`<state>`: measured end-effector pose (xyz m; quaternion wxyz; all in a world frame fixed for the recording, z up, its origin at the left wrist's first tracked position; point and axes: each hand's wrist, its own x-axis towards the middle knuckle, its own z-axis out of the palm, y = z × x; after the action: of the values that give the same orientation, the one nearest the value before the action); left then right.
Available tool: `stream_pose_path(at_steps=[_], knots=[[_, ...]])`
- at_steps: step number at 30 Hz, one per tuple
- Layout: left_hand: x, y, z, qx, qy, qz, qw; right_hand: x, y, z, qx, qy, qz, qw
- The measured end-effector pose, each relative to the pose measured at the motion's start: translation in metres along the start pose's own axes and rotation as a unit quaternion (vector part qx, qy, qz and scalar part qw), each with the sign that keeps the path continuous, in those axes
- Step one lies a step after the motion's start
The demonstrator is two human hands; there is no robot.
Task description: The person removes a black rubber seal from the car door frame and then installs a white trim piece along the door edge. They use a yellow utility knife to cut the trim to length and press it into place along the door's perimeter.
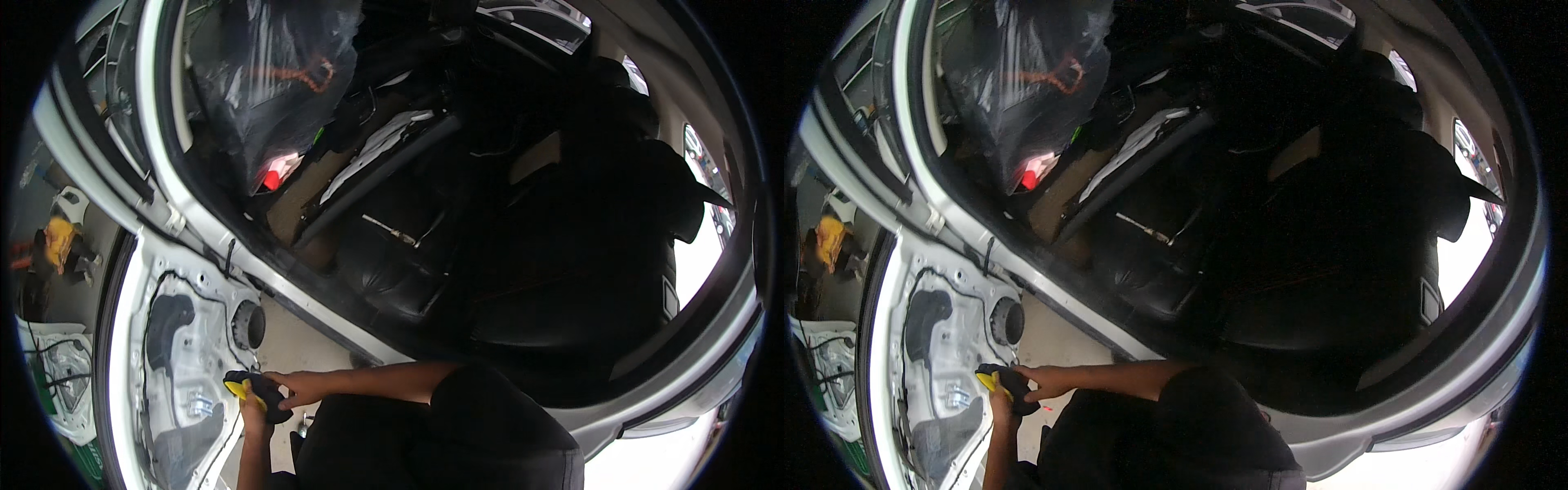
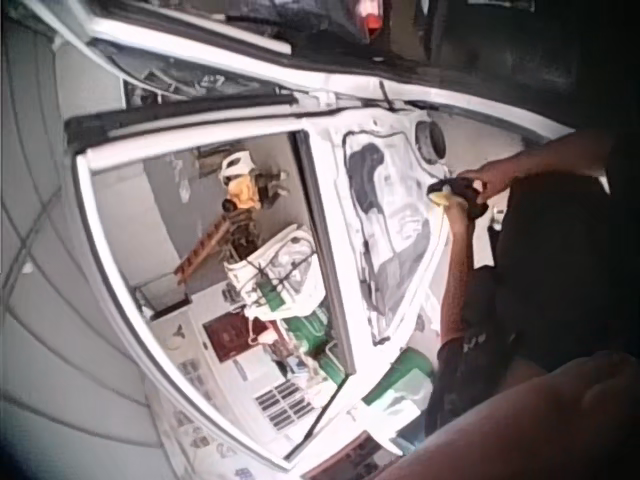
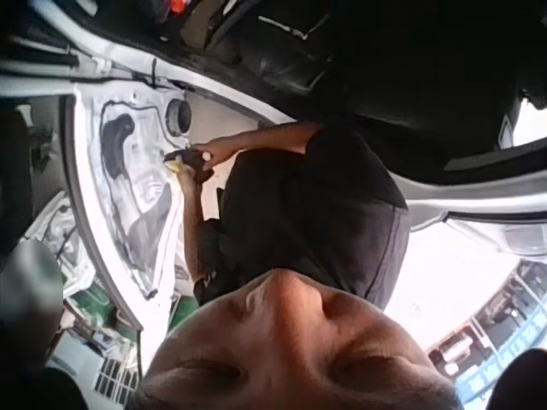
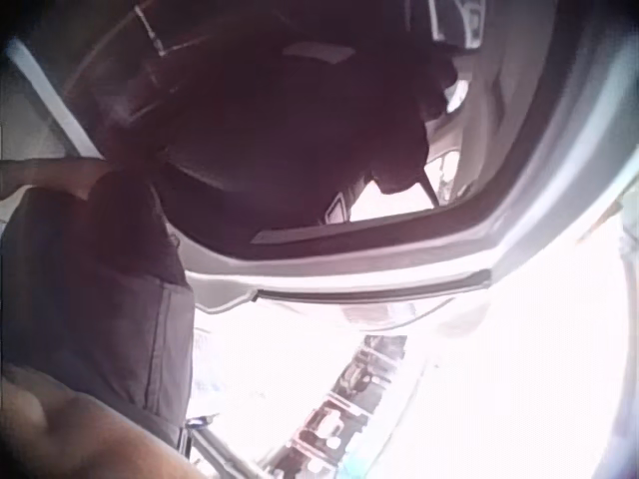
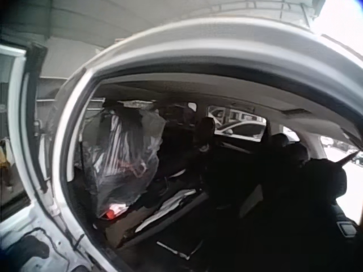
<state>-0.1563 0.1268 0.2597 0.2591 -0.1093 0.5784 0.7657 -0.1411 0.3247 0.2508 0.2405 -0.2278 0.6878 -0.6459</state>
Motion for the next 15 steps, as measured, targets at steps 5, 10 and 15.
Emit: stream_pose_path(at_steps=[5,10,15], knots=[[0.038,0.01,0.068,0.096,-0.167,-0.068,0.979,-0.014,0.054,-0.047,-0.048,0.228,0.021,0.972],[0.056,0.034,0.095,0.112,-0.213,-0.105,0.965,-0.083,0.11,-0.153,-0.009,0.588,0.163,0.792],[0.073,0.002,0.062,0.158,-0.116,-0.159,0.968,-0.177,0.126,-0.272,0.129,0.748,-0.01,0.652]])
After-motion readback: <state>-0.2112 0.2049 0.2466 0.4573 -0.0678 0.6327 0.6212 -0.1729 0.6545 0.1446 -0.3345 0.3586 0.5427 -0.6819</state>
